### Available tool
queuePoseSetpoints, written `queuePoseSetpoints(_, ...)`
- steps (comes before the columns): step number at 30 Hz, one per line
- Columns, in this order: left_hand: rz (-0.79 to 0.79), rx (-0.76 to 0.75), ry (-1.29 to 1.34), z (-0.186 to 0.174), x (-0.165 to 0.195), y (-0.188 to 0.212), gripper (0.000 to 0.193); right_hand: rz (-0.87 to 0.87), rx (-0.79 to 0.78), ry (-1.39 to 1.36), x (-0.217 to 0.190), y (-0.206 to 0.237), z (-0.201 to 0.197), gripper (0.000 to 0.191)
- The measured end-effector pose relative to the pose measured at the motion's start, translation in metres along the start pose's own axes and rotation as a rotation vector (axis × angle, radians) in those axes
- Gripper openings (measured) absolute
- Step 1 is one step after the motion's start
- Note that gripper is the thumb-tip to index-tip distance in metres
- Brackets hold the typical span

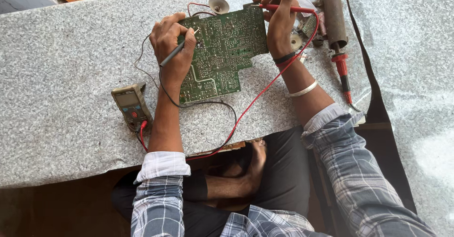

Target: The person uses a multimeter to test points on a green circuit board. They hold the board with one hand and touch various solder points with the multimeter probes while seated on the floor.

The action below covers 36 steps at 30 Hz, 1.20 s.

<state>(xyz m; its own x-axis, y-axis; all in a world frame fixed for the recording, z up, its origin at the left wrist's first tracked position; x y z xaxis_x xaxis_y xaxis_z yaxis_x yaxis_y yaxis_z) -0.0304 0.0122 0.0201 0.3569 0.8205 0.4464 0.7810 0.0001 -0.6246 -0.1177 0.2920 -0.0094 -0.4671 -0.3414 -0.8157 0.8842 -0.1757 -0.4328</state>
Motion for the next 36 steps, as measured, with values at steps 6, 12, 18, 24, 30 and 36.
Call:
queuePoseSetpoints(6,0.005,0.008,-0.016,-0.0013,0.001,0.001,0.02,-0.009,0.023,0.034,0.0042,-0.0033,-0.0011,0.079)
queuePoseSetpoints(12,0.011,0.022,-0.029,-0.0011,0.0007,-0.0001,0.02,0.0,0.051,0.072,0.0054,-0.0038,-0.0023,0.08)
queuePoseSetpoints(18,0.004,0.021,-0.04,0.0004,-0.0002,-0.0005,0.019,0.016,0.028,0.054,0.005,-0.0046,-0.0039,0.078)
queuePoseSetpoints(24,-0.005,0.011,-0.05,-0.0003,0.0008,-0.0005,0.02,0.011,0.031,0.065,0.01,-0.0056,-0.005,0.077)
queuePoseSetpoints(30,-0.004,0.01,-0.023,-0.0006,0.0003,0.0007,0.019,-0.013,0.022,0.062,0.0083,-0.0045,-0.0035,0.076)
queuePoseSetpoints(36,-0.025,0.004,-0.031,-0.0012,0.0012,0.0004,0.02,-0.022,0.001,0.033,0.0083,-0.0055,-0.0035,0.077)
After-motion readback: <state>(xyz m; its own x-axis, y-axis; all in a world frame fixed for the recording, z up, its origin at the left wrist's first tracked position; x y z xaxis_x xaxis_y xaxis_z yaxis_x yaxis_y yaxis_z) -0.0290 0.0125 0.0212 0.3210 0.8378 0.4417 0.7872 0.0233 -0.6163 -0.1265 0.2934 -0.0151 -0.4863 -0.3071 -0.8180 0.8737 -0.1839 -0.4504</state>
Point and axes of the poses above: each hand's wrist, its own y-axis away from the middle knuckle, its own z-axis out of the palm, x = y × z, the point moved 3 cm from there along -y, towards the middle knuckle, and after that the axes turned 10 degrees about -y, right-handed, at the moved point
